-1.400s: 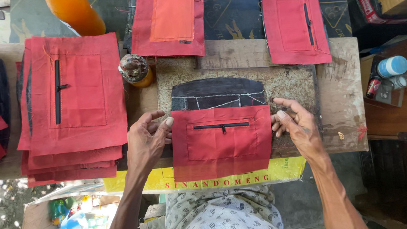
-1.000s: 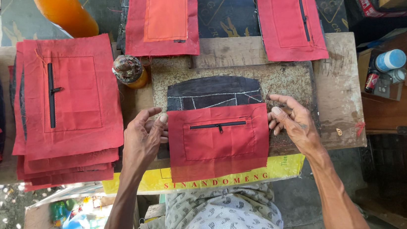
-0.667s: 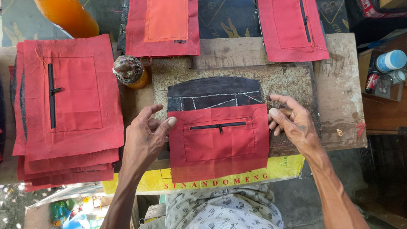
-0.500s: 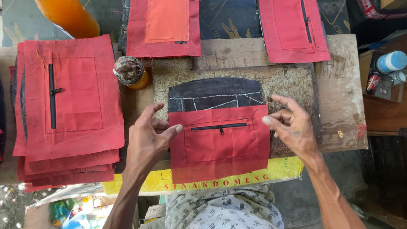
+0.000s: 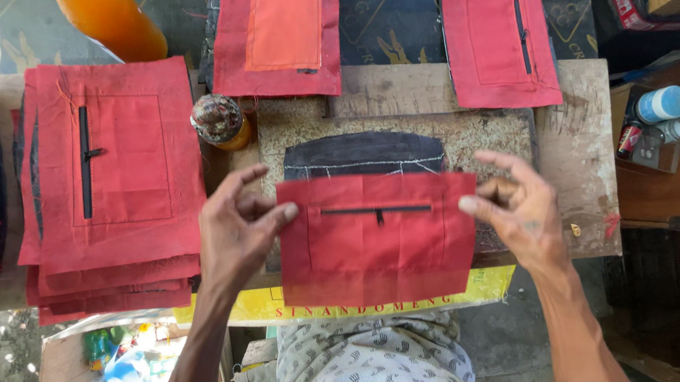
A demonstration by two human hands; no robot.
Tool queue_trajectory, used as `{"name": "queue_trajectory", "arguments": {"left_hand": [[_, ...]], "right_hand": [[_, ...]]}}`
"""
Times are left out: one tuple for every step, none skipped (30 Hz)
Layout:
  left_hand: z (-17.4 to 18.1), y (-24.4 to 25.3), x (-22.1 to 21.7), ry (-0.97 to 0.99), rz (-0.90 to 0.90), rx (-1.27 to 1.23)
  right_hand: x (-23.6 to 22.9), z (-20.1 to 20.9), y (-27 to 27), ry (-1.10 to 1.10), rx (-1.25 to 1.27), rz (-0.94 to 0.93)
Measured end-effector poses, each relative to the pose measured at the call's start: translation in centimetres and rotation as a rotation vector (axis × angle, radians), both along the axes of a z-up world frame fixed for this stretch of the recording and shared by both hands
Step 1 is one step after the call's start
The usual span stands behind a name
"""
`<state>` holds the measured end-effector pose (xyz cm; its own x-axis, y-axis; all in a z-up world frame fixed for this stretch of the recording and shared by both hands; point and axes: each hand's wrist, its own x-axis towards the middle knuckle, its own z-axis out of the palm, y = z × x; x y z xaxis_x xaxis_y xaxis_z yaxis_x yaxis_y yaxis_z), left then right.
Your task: The person aligns red fabric pocket pieces with zippers on a wooden board, smooths them by hand, and rubs the seams with a small bottle to set the edges. The person repeats this process for multiple pocket pieces, stacking finished items on the table.
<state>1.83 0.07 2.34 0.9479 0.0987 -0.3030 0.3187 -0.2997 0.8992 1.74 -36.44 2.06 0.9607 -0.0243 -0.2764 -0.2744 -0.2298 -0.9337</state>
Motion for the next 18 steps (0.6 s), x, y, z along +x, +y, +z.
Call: {"name": "queue_trajectory", "arguments": {"left_hand": [[-0.1, -0.1, 0.8, 0.014, 0.012, 0.021], [-0.3, -0.4, 1.6, 0.029, 0.024, 0.041], [-0.5, -0.6, 2.7, 0.037, 0.035, 0.063], [-0.7, -0.6, 3.7, 0.022, 0.035, 0.076], [-1.0, -0.6, 4.3, 0.019, 0.035, 0.089], [-1.3, -0.7, 4.7, 0.016, 0.035, 0.101], [-1.5, -0.7, 5.0, -0.001, 0.032, 0.122], [-1.8, -0.7, 5.2, -0.018, 0.029, 0.143], [-2.0, -0.7, 5.4, -0.033, 0.025, 0.164], [-2.1, -0.7, 5.5, -0.036, 0.023, 0.173], [-2.3, -0.7, 5.6, -0.037, 0.021, 0.181], [-2.4, -0.7, 5.6, -0.039, 0.018, 0.189], [-2.5, -0.7, 5.6, -0.040, 0.019, 0.176], [-2.5, -0.8, 5.6, -0.041, 0.020, 0.162], [-2.6, -0.8, 5.6, -0.042, 0.021, 0.150], [-2.6, -0.8, 5.6, -0.045, 0.016, 0.173], [-2.6, -0.8, 5.5, -0.047, 0.011, 0.197], [-2.6, -0.8, 5.5, -0.050, 0.007, 0.221]], "right_hand": [[0.8, -0.5, 0.1, -0.018, -0.002, 0.000], [1.7, -1.2, 0.4, -0.035, -0.004, 0.000], [2.8, -1.8, 0.6, -0.059, -0.005, 0.000], [3.8, -2.3, 0.6, -0.061, -0.012, -0.001], [4.3, -2.8, 0.7, -0.053, -0.020, -0.001], [4.6, -3.3, 0.8, -0.044, -0.028, -0.001], [5.0, -3.8, 0.9, -0.061, -0.066, -0.005], [5.3, -4.2, 1.0, -0.078, -0.103, -0.010], [5.5, -4.5, 1.0, -0.092, -0.141, -0.014], [5.7, -4.7, 1.0, -0.094, -0.152, -0.010], [5.9, -4.9, 0.9, -0.094, -0.164, -0.007], [5.9, -5.1, 0.9, -0.095, -0.175, -0.003], [5.9, -5.2, 0.9, -0.109, -0.185, 0.003], [5.9, -5.3, 0.9, -0.123, -0.196, 0.008], [5.8, -5.4, 0.9, -0.137, -0.205, 0.015], [5.8, -5.5, 1.0, -0.145, -0.205, 0.016], [5.9, -5.5, 1.2, -0.153, -0.205, 0.019], [5.9, -5.5, 1.3, -0.160, -0.205, 0.021]]}}
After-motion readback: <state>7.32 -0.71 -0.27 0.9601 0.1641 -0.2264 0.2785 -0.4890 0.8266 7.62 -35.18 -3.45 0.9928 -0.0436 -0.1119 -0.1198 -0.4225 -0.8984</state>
